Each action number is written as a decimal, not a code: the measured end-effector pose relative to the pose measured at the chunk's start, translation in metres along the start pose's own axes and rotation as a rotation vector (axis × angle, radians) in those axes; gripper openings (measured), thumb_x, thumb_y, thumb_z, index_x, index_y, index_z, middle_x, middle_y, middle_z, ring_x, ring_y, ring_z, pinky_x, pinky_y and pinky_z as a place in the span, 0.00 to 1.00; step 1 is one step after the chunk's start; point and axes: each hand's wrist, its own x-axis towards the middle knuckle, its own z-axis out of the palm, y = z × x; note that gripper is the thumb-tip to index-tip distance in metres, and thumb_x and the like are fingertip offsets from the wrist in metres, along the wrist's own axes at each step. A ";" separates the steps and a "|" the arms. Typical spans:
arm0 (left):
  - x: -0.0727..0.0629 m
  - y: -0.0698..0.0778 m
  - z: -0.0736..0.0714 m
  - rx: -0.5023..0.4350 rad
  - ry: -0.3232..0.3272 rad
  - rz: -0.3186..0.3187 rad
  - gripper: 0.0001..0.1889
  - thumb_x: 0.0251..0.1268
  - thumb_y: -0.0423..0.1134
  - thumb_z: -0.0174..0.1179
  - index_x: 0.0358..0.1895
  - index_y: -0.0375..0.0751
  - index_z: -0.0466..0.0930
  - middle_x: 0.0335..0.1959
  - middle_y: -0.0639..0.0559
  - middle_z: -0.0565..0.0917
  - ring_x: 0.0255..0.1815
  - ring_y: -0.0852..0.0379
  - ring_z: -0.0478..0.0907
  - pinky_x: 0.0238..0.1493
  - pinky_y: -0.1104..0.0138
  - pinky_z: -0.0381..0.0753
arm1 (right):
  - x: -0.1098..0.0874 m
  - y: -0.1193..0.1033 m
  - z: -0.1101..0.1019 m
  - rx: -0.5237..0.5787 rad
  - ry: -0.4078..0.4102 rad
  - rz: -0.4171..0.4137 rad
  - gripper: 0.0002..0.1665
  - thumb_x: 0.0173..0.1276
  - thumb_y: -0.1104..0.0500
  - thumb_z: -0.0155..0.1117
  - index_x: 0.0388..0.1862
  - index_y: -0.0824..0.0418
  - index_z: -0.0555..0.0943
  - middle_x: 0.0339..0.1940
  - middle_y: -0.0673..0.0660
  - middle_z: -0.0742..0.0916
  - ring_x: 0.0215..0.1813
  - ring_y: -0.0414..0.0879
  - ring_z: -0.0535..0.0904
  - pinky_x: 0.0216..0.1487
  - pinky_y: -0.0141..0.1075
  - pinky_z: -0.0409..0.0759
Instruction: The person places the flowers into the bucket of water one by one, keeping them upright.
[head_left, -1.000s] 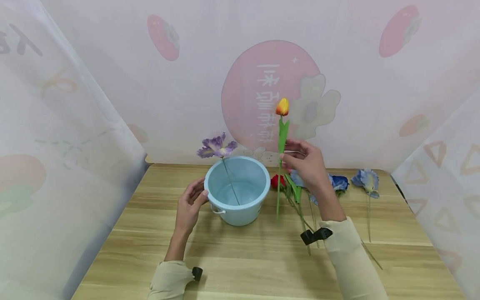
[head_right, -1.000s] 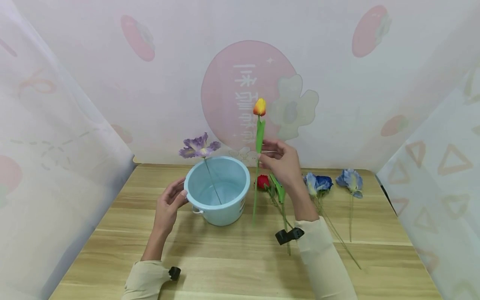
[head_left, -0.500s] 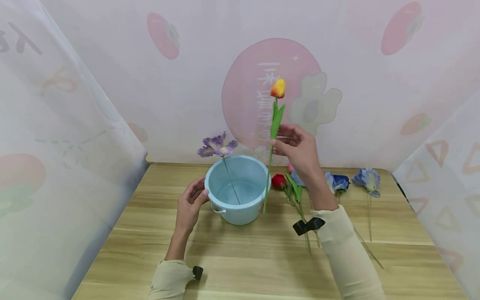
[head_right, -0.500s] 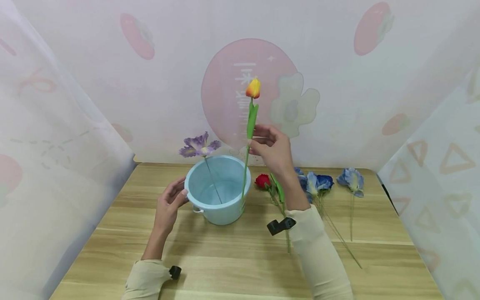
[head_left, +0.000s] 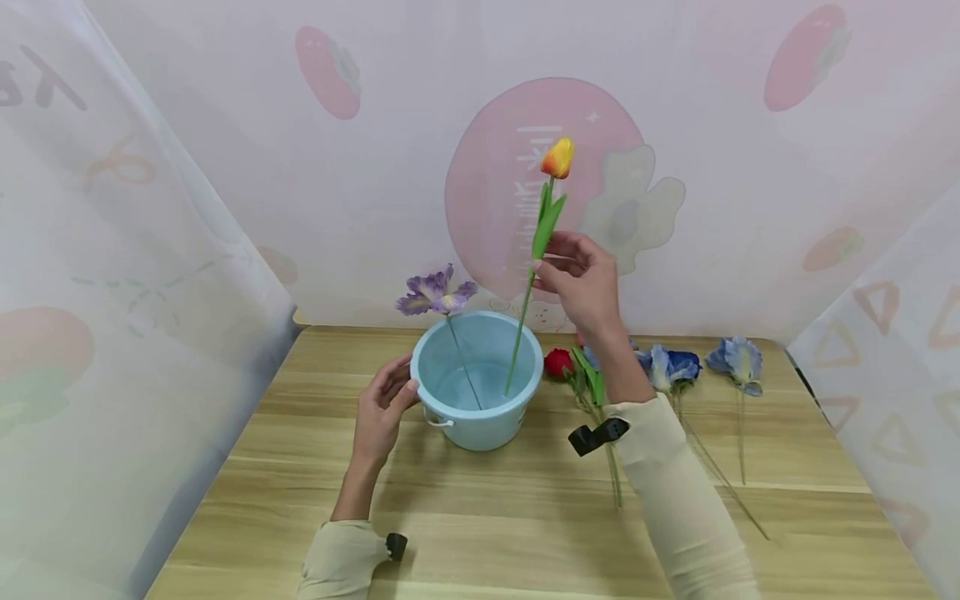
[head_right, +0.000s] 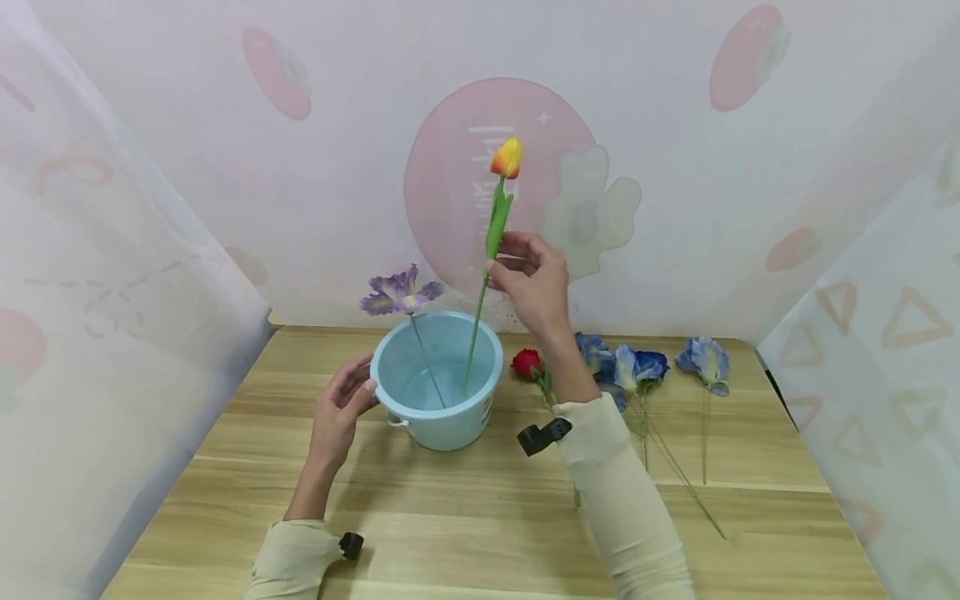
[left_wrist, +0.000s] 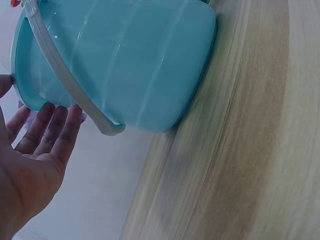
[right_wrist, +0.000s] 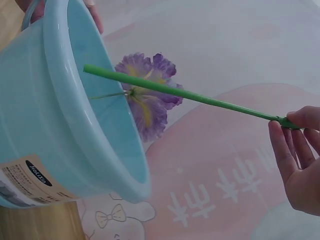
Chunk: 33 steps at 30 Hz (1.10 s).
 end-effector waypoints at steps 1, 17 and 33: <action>0.000 0.000 0.000 0.000 0.000 0.001 0.24 0.80 0.33 0.62 0.75 0.34 0.75 0.67 0.30 0.81 0.59 0.58 0.86 0.51 0.69 0.93 | 0.000 0.002 0.001 -0.003 0.000 -0.001 0.23 0.71 0.70 0.72 0.64 0.65 0.83 0.55 0.58 0.88 0.50 0.48 0.89 0.45 0.38 0.94; 0.000 0.001 0.001 -0.005 -0.013 -0.002 0.24 0.80 0.32 0.61 0.75 0.33 0.74 0.68 0.29 0.80 0.62 0.51 0.86 0.52 0.69 0.92 | -0.010 0.041 0.017 -0.074 -0.068 0.128 0.22 0.72 0.68 0.72 0.64 0.62 0.84 0.58 0.64 0.89 0.54 0.52 0.90 0.48 0.39 0.94; -0.003 0.002 0.002 0.002 -0.005 0.000 0.24 0.80 0.32 0.61 0.75 0.34 0.74 0.68 0.31 0.81 0.62 0.54 0.86 0.52 0.68 0.92 | -0.015 0.067 0.032 -0.090 -0.134 0.250 0.24 0.72 0.72 0.70 0.66 0.66 0.81 0.58 0.69 0.88 0.52 0.53 0.90 0.48 0.41 0.95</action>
